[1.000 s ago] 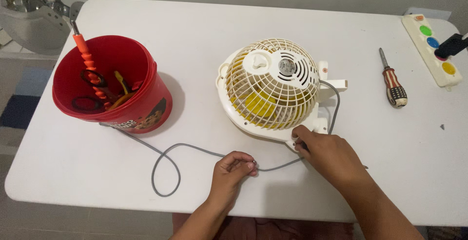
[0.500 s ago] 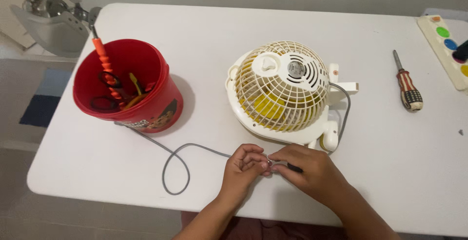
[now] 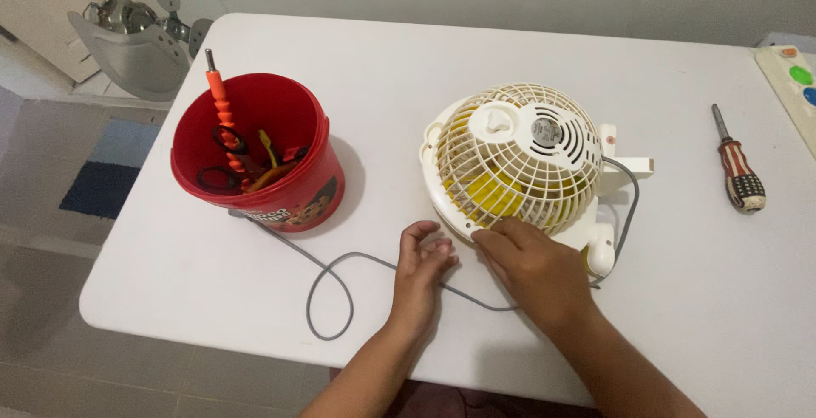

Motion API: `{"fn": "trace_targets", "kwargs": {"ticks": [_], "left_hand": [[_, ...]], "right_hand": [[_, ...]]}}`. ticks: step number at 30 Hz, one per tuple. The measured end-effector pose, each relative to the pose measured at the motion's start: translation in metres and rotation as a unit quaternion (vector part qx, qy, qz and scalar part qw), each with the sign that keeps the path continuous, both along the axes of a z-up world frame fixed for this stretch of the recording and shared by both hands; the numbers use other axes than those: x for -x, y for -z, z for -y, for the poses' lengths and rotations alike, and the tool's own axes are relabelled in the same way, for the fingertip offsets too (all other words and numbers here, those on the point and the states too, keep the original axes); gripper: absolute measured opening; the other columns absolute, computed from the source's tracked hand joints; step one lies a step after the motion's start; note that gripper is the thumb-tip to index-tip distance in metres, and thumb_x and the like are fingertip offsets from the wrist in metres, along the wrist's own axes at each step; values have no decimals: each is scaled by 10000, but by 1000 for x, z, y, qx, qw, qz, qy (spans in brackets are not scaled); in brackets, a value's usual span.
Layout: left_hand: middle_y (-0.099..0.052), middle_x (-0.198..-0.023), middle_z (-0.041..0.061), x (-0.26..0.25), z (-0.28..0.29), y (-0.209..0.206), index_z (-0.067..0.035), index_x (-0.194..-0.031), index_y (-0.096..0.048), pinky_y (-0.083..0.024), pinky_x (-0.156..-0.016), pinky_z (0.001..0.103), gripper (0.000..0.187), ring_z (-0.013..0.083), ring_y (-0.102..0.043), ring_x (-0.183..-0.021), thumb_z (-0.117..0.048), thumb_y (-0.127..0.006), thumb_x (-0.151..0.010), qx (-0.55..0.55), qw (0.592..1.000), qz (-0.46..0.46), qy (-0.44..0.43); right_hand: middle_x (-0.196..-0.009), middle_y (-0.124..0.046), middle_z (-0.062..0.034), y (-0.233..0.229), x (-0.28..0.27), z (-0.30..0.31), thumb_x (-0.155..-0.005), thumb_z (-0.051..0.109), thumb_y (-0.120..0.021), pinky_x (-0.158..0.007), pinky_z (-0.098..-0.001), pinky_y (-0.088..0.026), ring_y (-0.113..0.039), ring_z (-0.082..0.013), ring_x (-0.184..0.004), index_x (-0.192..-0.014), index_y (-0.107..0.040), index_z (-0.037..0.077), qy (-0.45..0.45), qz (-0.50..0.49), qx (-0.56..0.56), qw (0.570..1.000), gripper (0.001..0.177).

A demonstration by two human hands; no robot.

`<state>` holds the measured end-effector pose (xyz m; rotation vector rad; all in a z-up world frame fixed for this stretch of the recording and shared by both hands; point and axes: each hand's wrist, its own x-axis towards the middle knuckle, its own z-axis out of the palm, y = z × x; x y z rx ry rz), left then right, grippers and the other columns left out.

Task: The person reassembles a small electric fan on a white table using a screwdriver to tighten screws on the base and cage. They then plug the fan into a power strip and test it by turning it on.

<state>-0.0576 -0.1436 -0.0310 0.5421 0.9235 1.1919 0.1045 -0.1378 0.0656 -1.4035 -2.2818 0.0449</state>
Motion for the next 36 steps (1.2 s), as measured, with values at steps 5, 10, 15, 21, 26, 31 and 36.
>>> {"fn": "trace_targets", "kwargs": {"ticks": [5, 10, 15, 21, 26, 31, 36], "left_hand": [[-266, -1651, 145, 7, -5, -10, -124, -1564, -198, -333, -1205, 452, 664, 311, -322, -1514, -306, -436, -972, 38, 995, 66, 57], [-181, -1687, 214, 10, -8, -7, -102, -1629, -78, -225, -1247, 472, 750, 355, -240, -1539, -428, -351, -1011, 30, 980, 164, 109], [-182, -1683, 204, 11, -8, -5, -121, -1624, -57, -228, -1260, 451, 763, 344, -230, -1551, -430, -359, -996, 51, 980, 148, 122], [-204, -1681, 206, 14, -6, -6, -99, -1616, -53, -214, -1260, 448, 761, 346, -234, -1555, -356, -388, -982, 36, 979, 161, 120], [-213, -1673, 208, 14, -5, -7, -99, -1618, -62, -218, -1259, 446, 755, 345, -238, -1552, -356, -383, -984, 41, 980, 152, 121], [-224, -1674, 203, 15, -5, -6, -87, -1613, -83, -225, -1254, 450, 743, 350, -249, -1550, -340, -387, -983, 37, 979, 161, 115], [-235, -1678, 205, 14, -4, -4, -88, -1613, -93, -247, -1254, 444, 738, 343, -269, -1542, -338, -396, -987, 40, 980, 163, 111]], "right_hand": [[-929, -701, -23, 9, 19, -1, -813, 118, -721, -545, -307, -564, -712, -176, -745, -1086, -748, 116, 41, 71, -58, 995, 274], [-885, -683, -8, 21, 24, -4, -797, 117, -720, -540, -304, -555, -706, -160, -727, -1093, -738, 116, 63, 88, -58, 992, 296], [-856, -682, 9, 24, 23, -3, -821, 154, -736, -531, -304, -542, -700, -150, -699, -1073, -732, 135, 72, 78, -65, 992, 253], [-747, -656, 14, 29, 22, -2, -820, 197, -764, -481, -304, -525, -681, -143, -632, -1118, -750, 178, 83, 113, -68, 988, 299], [-769, -676, 17, 33, 23, 0, -821, 192, -783, -493, -302, -521, -673, -142, -629, -1119, -751, 180, 85, 104, -102, 986, 300], [-786, -705, 19, 32, 18, -3, -817, 186, -805, -499, -300, -527, -672, -143, -606, -1088, -752, 160, 81, 70, -112, 988, 278], [-787, -713, 15, 30, 5, -3, -776, 217, -811, -531, -312, -545, -687, -147, -623, -1012, -744, 179, 64, 49, -69, 994, 248]]}}
